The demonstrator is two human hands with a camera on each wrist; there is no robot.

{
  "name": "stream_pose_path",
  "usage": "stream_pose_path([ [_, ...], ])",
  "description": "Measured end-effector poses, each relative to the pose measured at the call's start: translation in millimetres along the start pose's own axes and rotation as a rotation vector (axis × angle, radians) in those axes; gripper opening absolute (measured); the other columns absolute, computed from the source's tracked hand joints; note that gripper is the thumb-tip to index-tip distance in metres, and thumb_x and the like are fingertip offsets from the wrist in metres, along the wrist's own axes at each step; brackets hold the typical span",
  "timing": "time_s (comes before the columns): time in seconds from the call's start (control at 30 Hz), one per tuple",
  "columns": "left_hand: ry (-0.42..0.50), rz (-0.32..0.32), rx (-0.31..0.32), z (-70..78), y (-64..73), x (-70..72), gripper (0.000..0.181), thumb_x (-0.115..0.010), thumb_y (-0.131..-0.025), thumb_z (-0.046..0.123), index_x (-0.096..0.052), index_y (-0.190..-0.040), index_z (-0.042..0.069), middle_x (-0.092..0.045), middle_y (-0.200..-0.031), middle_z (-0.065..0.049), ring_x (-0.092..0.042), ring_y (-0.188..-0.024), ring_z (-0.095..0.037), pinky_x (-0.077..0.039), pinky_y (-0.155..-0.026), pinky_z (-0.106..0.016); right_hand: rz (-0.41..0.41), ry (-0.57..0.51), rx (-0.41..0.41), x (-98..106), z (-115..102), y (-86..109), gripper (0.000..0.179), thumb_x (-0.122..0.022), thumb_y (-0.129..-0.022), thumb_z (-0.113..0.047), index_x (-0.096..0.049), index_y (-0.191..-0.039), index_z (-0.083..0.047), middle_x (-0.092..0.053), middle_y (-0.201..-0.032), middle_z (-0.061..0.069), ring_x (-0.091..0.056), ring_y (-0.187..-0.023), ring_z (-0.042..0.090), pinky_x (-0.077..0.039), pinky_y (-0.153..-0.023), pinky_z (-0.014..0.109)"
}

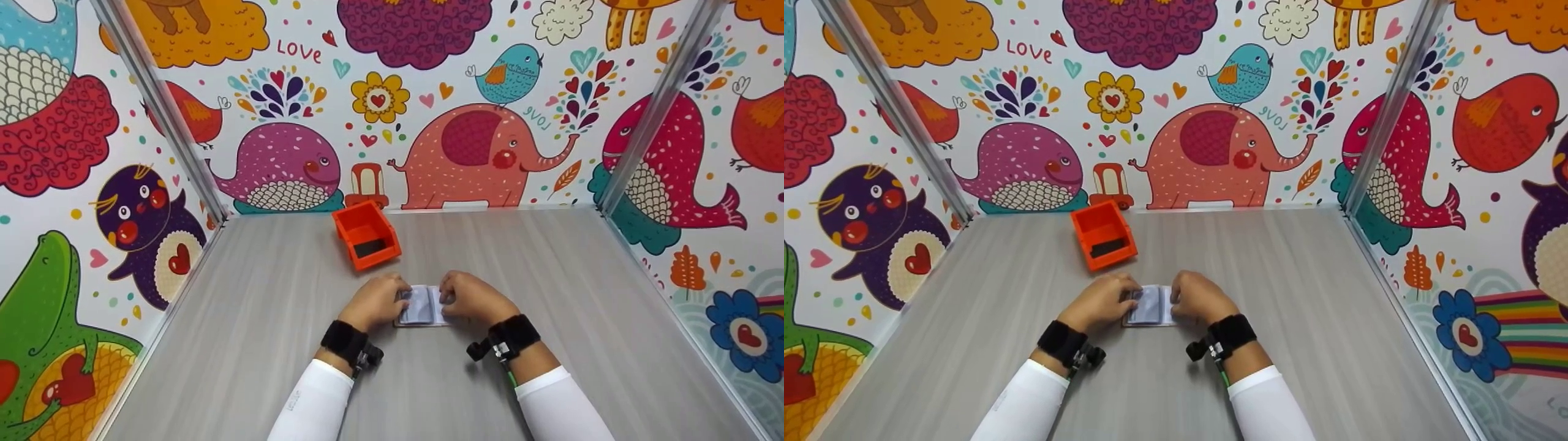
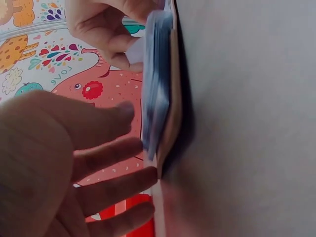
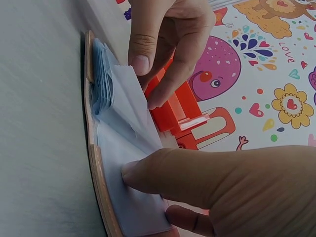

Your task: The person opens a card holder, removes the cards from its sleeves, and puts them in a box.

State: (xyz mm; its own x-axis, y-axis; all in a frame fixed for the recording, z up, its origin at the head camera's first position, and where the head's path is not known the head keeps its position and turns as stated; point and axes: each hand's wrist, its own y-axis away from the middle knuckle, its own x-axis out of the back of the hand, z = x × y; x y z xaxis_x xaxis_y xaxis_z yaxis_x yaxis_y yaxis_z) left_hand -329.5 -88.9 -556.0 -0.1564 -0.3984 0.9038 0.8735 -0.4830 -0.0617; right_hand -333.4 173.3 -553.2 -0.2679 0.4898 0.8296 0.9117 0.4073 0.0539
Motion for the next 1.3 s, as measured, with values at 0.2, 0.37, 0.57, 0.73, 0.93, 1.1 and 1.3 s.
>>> stream_pose_path([
  [0.2,0.010,0.011,0.001,-2.5,2.6,-2.5,0.032,-0.081,-0.103,0.020,-0.083,-0.134,0.010,-0.077,-0.134,-0.007,-0.075,-0.124,-0.027,-0.059,-0.114,-0.047,-0.004,-0.029,-0.013,1,-1,0.6,0.014,-0.090,-0.088,-0.006,-0.083,-0.096,-0.016,-0.074,-0.121,0.000,-0.066,-0.100,0.020,-0.060,-0.081,0.035],
  [0.37,0.006,0.006,0.002,-0.5,3.4,-2.8,0.030,-0.079,-0.105,0.017,-0.083,-0.134,0.011,-0.077,-0.134,-0.007,-0.075,-0.124,-0.028,-0.060,-0.114,-0.047,-0.007,-0.020,0.003,2,-1,1.5,0.012,-0.090,-0.088,-0.006,-0.084,-0.095,-0.014,-0.074,-0.122,0.001,-0.066,-0.103,0.020,-0.061,-0.086,0.038],
  [0.57,-0.001,0.030,-0.038,-0.7,5.4,-4.2,0.031,-0.080,-0.102,0.014,-0.083,-0.132,0.008,-0.079,-0.129,-0.008,-0.077,-0.118,-0.027,-0.062,-0.110,-0.045,-0.007,0.015,0.063,2,2,0.0,0.010,-0.091,-0.085,-0.005,-0.085,-0.091,-0.011,-0.075,-0.123,0.005,-0.067,-0.101,0.020,-0.061,-0.093,0.045],
  [0.73,-0.005,0.034,-0.037,-0.6,6.3,-4.5,0.030,-0.080,-0.102,0.015,-0.083,-0.131,0.008,-0.079,-0.129,-0.008,-0.077,-0.118,-0.027,-0.062,-0.110,-0.045,-0.010,0.014,0.062,2,3,-0.8,0.010,-0.091,-0.085,-0.006,-0.085,-0.090,-0.012,-0.075,-0.125,0.006,-0.066,-0.103,0.021,-0.060,-0.093,0.045],
  [0.93,-0.009,0.021,-0.021,2.7,7.8,-3.7,0.032,-0.083,-0.101,0.016,-0.083,-0.132,0.008,-0.078,-0.131,-0.008,-0.077,-0.119,-0.028,-0.062,-0.110,-0.045,-0.013,0.018,0.058,2,2,-0.4,0.010,-0.091,-0.084,-0.006,-0.085,-0.090,-0.012,-0.075,-0.126,0.006,-0.067,-0.106,0.022,-0.061,-0.096,0.046],
  [1.1,-0.008,0.013,-0.007,6.8,7.6,-3.6,0.034,-0.085,-0.101,0.015,-0.083,-0.134,0.009,-0.077,-0.132,-0.007,-0.077,-0.121,-0.028,-0.061,-0.110,-0.045,-0.017,0.016,0.053,2,1,0.2,0.011,-0.091,-0.085,-0.006,-0.085,-0.091,-0.012,-0.075,-0.126,0.006,-0.068,-0.107,0.022,-0.061,-0.098,0.047],
  [1.3,0.003,0.019,0.005,10.3,6.8,-3.2,0.033,-0.085,-0.099,0.012,-0.084,-0.132,0.009,-0.078,-0.124,-0.008,-0.075,-0.113,-0.026,-0.062,-0.107,-0.045,-0.017,0.000,0.044,2,1,-0.7,0.010,-0.091,-0.087,-0.007,-0.086,-0.091,-0.014,-0.075,-0.126,0.004,-0.068,-0.108,0.022,-0.061,-0.099,0.046],
])
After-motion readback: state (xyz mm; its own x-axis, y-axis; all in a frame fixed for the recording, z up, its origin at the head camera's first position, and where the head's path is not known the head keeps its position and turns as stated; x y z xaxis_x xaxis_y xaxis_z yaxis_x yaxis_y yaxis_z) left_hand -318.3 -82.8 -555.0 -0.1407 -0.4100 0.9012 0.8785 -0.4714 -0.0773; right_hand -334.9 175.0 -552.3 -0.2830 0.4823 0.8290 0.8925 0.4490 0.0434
